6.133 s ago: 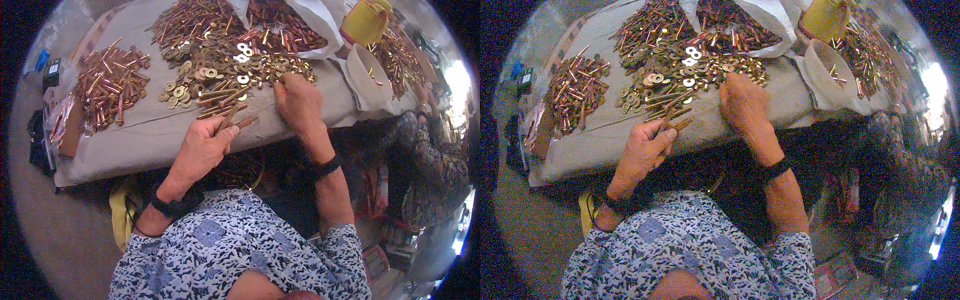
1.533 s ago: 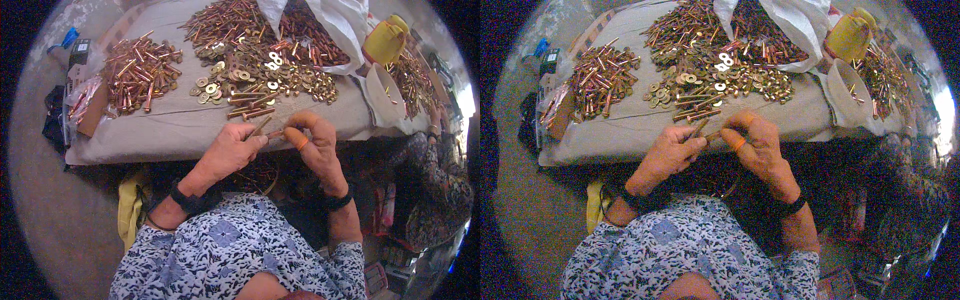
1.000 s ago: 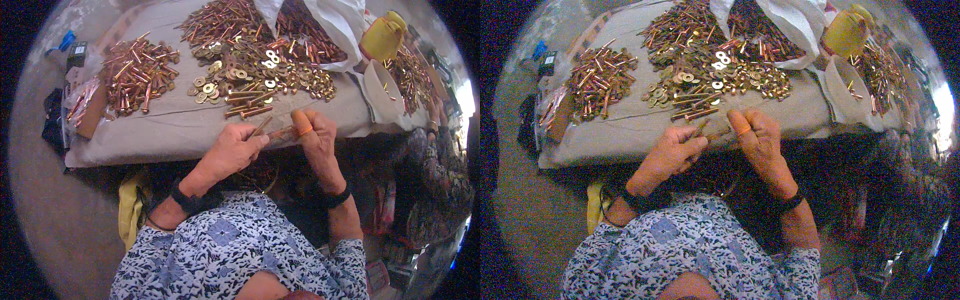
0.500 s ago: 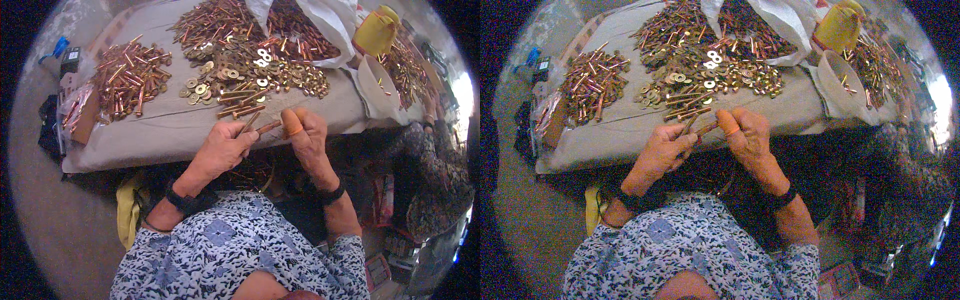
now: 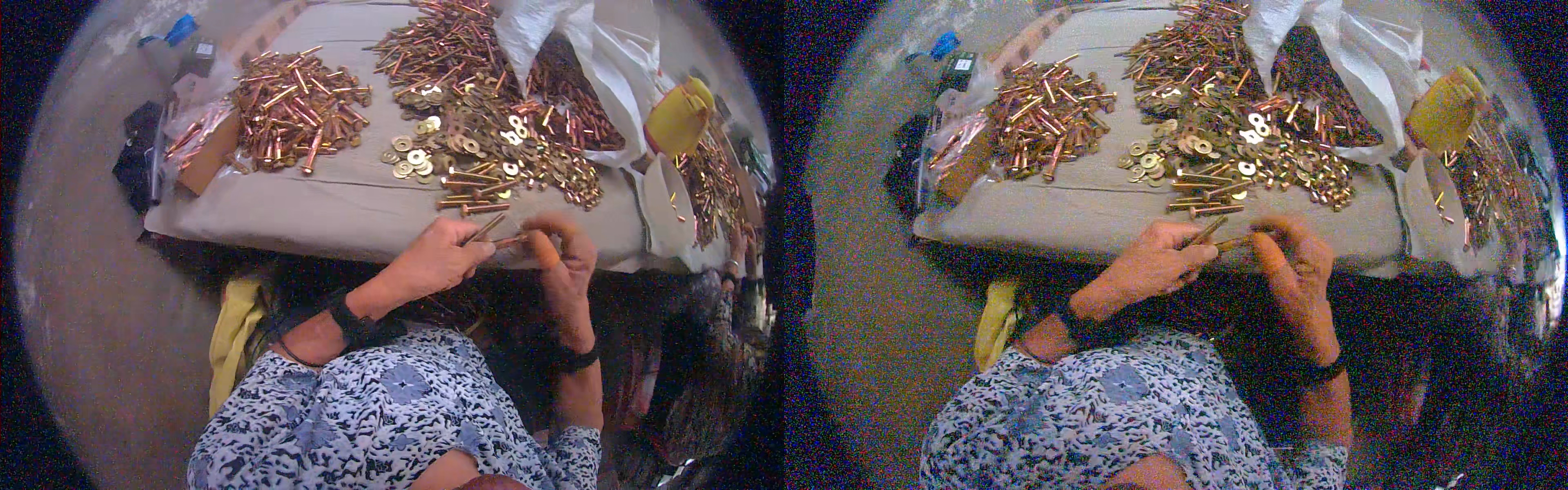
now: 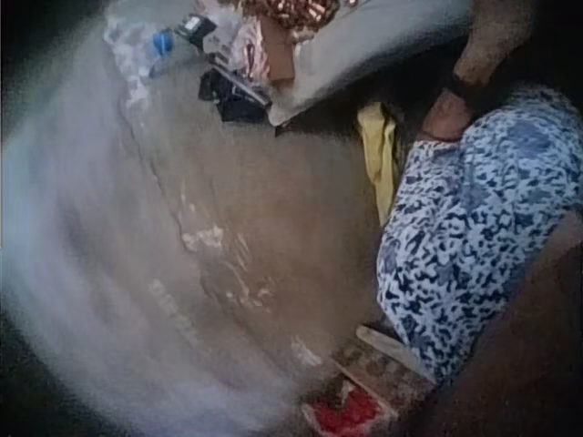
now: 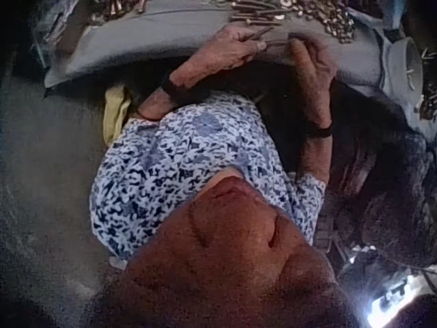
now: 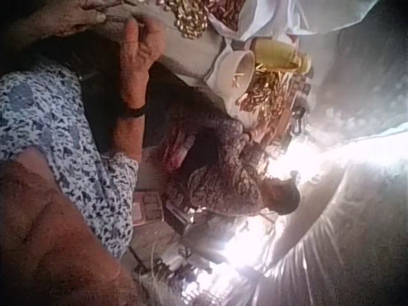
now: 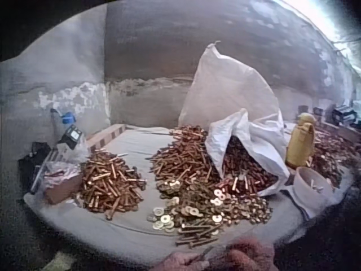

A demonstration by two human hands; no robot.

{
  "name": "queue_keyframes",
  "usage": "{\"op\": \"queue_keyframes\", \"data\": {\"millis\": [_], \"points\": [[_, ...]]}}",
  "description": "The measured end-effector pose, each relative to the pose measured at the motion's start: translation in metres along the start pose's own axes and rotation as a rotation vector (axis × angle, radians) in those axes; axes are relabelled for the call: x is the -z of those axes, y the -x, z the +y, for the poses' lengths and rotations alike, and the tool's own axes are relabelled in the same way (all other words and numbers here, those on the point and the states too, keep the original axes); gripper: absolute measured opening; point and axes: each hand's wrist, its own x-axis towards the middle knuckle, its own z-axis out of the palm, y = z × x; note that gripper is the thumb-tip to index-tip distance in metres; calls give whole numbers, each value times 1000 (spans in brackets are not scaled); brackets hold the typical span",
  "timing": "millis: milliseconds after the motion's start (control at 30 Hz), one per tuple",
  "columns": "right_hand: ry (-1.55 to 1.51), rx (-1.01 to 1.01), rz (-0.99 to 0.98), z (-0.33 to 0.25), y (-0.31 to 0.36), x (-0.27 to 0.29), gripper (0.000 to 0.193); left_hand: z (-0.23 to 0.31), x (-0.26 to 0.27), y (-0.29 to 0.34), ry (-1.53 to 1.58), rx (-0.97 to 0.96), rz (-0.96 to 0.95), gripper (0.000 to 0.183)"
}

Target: Sorting and assembling bolts and washers on a surface.

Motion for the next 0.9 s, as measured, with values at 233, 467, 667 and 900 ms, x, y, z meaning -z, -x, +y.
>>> {"op": "queue_keyframes", "data": {"millis": [233, 467, 667, 900], "points": [[74, -215, -275, 26, 6, 22, 11, -8, -1, -2, 101, 33, -61, 21], [9, 178, -125, 9, -1, 4, 15, 1, 5, 1, 146, 140, -74, 18], [136, -310, -100, 21, 1, 19, 16, 0, 0, 2, 132, 163, -119, 18], [316, 28, 237, 36, -31, 14, 18, 56, 127, -8, -304, -165, 729, 31]]}}
